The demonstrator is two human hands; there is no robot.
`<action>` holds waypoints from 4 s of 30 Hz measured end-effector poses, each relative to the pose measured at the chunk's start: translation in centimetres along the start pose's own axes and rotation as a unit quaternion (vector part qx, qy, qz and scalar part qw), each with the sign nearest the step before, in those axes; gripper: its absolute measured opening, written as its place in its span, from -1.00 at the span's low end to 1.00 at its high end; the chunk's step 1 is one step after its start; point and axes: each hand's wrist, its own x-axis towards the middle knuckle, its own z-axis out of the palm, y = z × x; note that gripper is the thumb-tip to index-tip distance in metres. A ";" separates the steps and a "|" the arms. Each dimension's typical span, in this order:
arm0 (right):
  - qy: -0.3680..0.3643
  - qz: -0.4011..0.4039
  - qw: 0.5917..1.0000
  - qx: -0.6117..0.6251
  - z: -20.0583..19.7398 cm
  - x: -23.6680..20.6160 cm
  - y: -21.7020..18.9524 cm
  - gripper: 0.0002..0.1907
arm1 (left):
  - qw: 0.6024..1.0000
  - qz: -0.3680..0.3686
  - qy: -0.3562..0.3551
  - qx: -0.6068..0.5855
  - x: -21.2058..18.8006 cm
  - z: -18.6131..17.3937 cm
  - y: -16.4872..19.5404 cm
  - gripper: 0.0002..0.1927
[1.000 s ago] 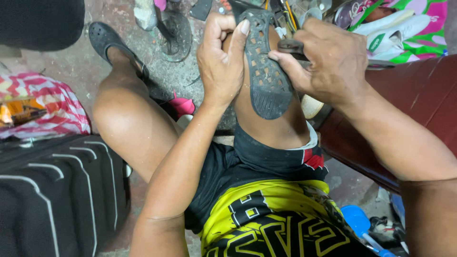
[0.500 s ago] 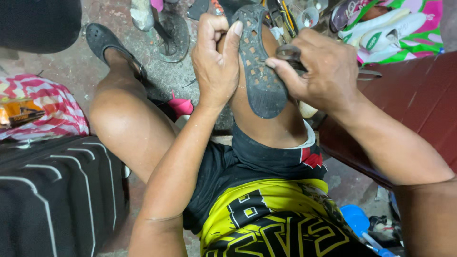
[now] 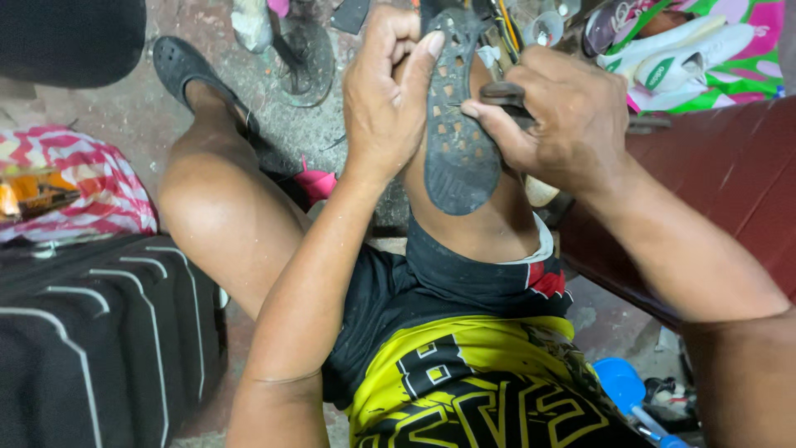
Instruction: The person sits on the floor and uses a knife to scrape and clean the sole of a black sandal. They then wipe the sandal with a cloth and continue scraping the sole with the knife.
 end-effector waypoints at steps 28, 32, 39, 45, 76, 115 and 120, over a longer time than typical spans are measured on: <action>-0.042 -0.119 0.992 -0.030 -0.2 0.8 2.2 -0.60 | 0.994 0.038 -0.055 0.091 1.0 -1.4 0.2 -0.82; -0.026 -0.107 0.994 -0.015 -0.1 0.5 2.3 -0.58 | 0.993 0.045 -0.031 0.101 1.0 -1.1 0.1 -0.81; -0.030 -0.050 0.998 0.027 0.8 -1.2 0.4 -0.60 | 0.998 0.024 0.018 0.059 -0.3 -0.6 0.2 -0.87; 0.010 -0.058 0.998 -0.005 0.4 -1.8 0.8 -0.63 | 0.998 0.022 0.024 0.060 -0.9 -0.1 0.3 -0.84; -0.030 -0.049 0.996 -0.063 -0.7 -2.9 -0.1 -0.63 | 0.995 0.044 0.033 0.079 -1.8 0.2 0.1 -0.86; -0.016 -0.089 0.994 -0.056 -0.2 -2.0 -1.4 -0.66 | 0.988 0.019 0.102 0.111 -2.6 0.6 -1.6 -0.88; -0.050 -0.086 0.994 -0.037 0.0 -2.3 -1.5 -0.61 | 0.987 0.032 0.108 0.112 -2.6 0.6 -1.6 -0.83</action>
